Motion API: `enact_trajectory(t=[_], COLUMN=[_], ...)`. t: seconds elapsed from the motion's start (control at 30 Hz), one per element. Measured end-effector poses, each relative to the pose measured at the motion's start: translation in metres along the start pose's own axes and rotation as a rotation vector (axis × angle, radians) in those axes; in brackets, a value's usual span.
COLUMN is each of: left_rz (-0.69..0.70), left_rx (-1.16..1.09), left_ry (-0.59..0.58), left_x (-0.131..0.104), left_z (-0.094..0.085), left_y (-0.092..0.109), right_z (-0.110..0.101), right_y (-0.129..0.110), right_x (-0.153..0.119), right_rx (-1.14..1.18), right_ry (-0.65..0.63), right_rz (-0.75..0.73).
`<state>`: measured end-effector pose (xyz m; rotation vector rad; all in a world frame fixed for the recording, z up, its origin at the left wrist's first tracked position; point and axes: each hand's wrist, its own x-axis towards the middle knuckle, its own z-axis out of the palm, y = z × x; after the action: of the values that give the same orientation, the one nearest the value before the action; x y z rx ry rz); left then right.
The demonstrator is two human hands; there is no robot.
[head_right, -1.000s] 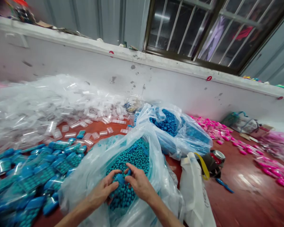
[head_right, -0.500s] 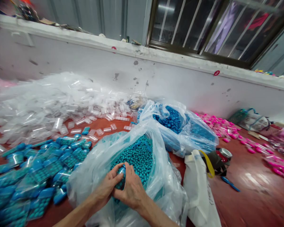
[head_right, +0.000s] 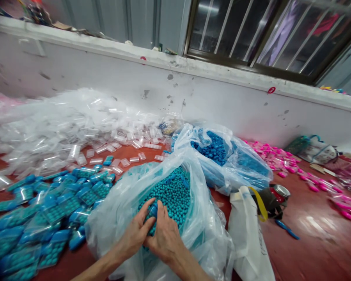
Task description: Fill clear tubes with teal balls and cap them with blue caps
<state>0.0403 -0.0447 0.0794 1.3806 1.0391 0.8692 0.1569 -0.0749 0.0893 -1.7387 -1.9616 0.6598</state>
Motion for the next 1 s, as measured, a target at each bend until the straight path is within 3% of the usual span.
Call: enact_trajectory(t=[0.13,0.23,0.3,0.43,0.53,0.63,0.8,1.0], left_rz=[-0.035,-0.169,-0.2,0.025,0.06,0.031,-0.014,-0.107], left_rx=[-0.056,-0.109,-0.112,-0.019,0.011,-0.027,-0.195,-0.328], left_ry=[-0.042,-0.145,-0.171,-0.085,-0.102,-0.097,-0.075,-0.058], left_x=[0.0,-0.001,-0.003,-0.01,-0.012,-0.01,-0.006,-0.005], left_z=[-0.002,-0.005,-0.006,-0.005,-0.003,-0.003,-0.003,-0.002], left_y=[-0.002,-0.002,-0.002,-0.002,-0.003,-0.003,0.002,0.01], right_z=[-0.01,-0.021,-0.023,-0.011,-0.002,-0.001,0.005,0.019], right_y=[0.003,0.008,0.011,0.016,0.018,0.019,0.026,0.02], right_x=[-0.001,-0.002,-0.001,0.005,0.006,0.0,-0.009,0.002], right_rx=[0.119,0.257,0.358,0.592,0.668,0.592,0.172,0.144], right_ry=[-0.077,-0.192,-0.177,-0.038,-0.008,-0.005,0.037,0.146], right_rz=[0.031,-0.013,-0.031,0.096,0.159,0.115,-0.086,-0.115])
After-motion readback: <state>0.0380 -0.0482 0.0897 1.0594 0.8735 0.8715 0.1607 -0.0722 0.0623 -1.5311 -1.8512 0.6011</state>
